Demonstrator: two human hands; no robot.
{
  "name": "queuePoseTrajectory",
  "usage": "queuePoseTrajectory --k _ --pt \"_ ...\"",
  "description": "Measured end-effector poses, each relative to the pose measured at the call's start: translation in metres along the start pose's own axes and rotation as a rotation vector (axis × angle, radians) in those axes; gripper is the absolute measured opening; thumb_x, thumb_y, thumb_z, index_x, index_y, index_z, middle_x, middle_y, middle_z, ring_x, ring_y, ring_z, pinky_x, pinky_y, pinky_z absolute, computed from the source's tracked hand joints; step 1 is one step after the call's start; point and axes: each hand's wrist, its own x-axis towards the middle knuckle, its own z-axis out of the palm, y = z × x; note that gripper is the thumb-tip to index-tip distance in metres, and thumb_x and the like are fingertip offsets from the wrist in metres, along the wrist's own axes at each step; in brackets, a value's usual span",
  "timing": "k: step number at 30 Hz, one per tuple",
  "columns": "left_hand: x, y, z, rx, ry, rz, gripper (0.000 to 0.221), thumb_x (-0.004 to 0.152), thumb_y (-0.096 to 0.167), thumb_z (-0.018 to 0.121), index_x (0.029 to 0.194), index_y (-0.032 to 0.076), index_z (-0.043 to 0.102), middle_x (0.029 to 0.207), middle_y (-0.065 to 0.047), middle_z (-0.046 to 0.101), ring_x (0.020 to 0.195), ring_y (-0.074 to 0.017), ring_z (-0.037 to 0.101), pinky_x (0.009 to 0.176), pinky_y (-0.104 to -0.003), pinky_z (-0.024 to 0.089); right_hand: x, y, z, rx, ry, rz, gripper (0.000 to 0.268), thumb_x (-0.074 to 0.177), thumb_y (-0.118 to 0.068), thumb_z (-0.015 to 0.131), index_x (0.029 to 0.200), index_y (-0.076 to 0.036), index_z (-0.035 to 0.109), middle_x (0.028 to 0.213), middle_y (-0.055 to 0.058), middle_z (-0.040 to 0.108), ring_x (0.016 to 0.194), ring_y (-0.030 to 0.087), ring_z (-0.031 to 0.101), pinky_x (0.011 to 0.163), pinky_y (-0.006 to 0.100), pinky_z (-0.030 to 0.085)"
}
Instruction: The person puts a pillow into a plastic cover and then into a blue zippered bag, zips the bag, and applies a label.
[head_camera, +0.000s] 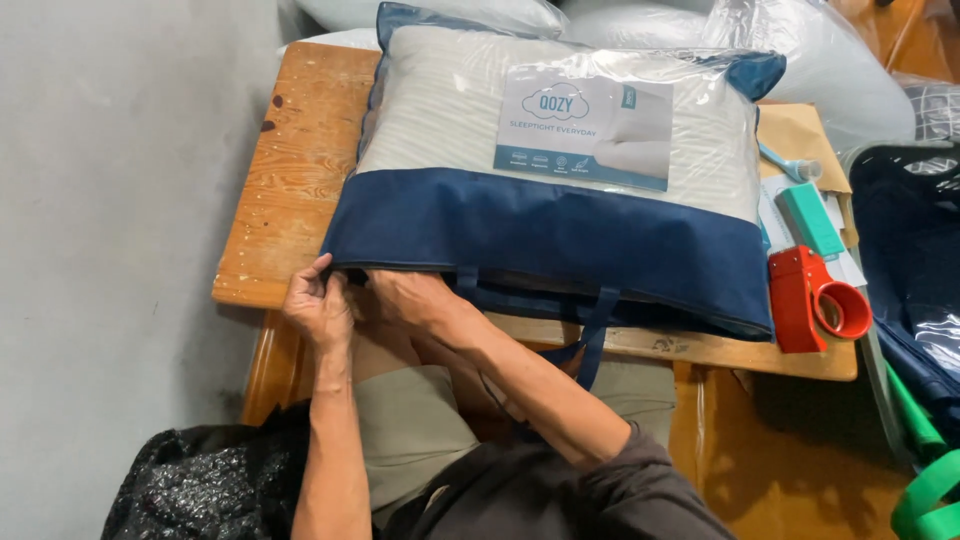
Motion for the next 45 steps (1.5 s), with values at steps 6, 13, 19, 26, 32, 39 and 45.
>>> queuePoseTrajectory --k 6,13,19,26,32,39,45 --pt "-0.001 0.010 0.004 -0.010 0.045 0.006 0.033 0.083 -0.011 0.065 0.114 0.001 0.070 0.104 -0.017 0.072 0.092 -0.0128 0.067 0.081 -0.028 0.058 -0.066 -0.024 -0.155 0.581 -0.119 0.150 0.041 0.098 -0.016 0.064 0.138 -0.012 0.058 0.120 0.020 0.070 0.110 0.042 0.069 0.086 0.050 0.060" --pt "0.006 -0.022 0.001 -0.049 0.047 0.101 0.034 0.085 -0.013 0.063 0.116 0.000 0.065 0.109 -0.017 0.068 0.096 -0.0183 0.068 0.083 -0.027 0.057 -0.205 0.048 -0.198 0.771 0.598 1.117 0.007 0.094 -0.006 0.072 0.097 0.000 0.073 0.086 0.017 0.078 0.075 0.024 0.077 0.064 0.036 0.065" --pt "0.002 -0.011 0.018 -0.144 0.147 0.005 0.026 0.086 -0.010 0.058 0.109 0.003 0.060 0.109 -0.015 0.063 0.098 -0.0193 0.066 0.083 -0.031 0.062 -0.279 0.110 -0.194 1.280 1.244 1.440 0.028 0.097 -0.030 0.075 0.102 -0.005 0.064 0.104 0.019 0.074 0.095 0.030 0.075 0.086 0.045 0.064" --pt "0.017 -0.032 0.015 -0.111 0.274 -0.042 0.018 0.087 -0.010 0.057 0.097 0.005 0.061 0.103 -0.012 0.063 0.096 -0.0163 0.065 0.077 -0.025 0.062 -0.252 0.125 -0.208 1.566 1.370 1.283 0.067 0.091 -0.039 0.083 0.134 0.001 0.051 0.135 0.017 0.051 0.141 0.039 0.045 0.118 0.067 0.033" --pt "0.021 -0.063 0.001 -0.202 0.270 -0.162 0.019 0.090 -0.005 0.061 0.101 0.011 0.062 0.106 -0.008 0.066 0.098 -0.0174 0.068 0.082 -0.034 0.067 -0.261 0.133 -0.201 1.369 1.163 1.419 0.059 0.092 -0.064 0.067 0.117 -0.012 0.057 0.127 0.009 0.051 0.129 0.034 0.056 0.105 0.058 0.054" --pt "-0.009 0.055 0.008 -0.430 0.126 -0.366 0.031 0.079 0.008 0.067 0.110 0.007 0.070 0.103 -0.008 0.072 0.093 -0.0198 0.074 0.088 -0.040 0.067 -0.206 0.035 -0.185 1.275 1.101 1.362 0.048 0.106 -0.056 0.052 0.083 -0.015 0.064 0.069 0.002 0.052 0.055 0.014 0.053 0.045 0.024 0.045" --pt "0.006 0.030 -0.011 -0.285 0.178 -0.525 0.024 0.084 0.025 0.087 0.101 0.017 0.073 0.089 -0.001 0.067 0.082 -0.0201 0.073 0.086 -0.042 0.061 -0.121 -0.021 -0.125 1.081 0.351 1.054 0.010 0.094 -0.016 0.073 0.090 -0.007 0.072 0.058 0.008 0.061 0.048 0.014 0.057 0.040 0.025 0.047"
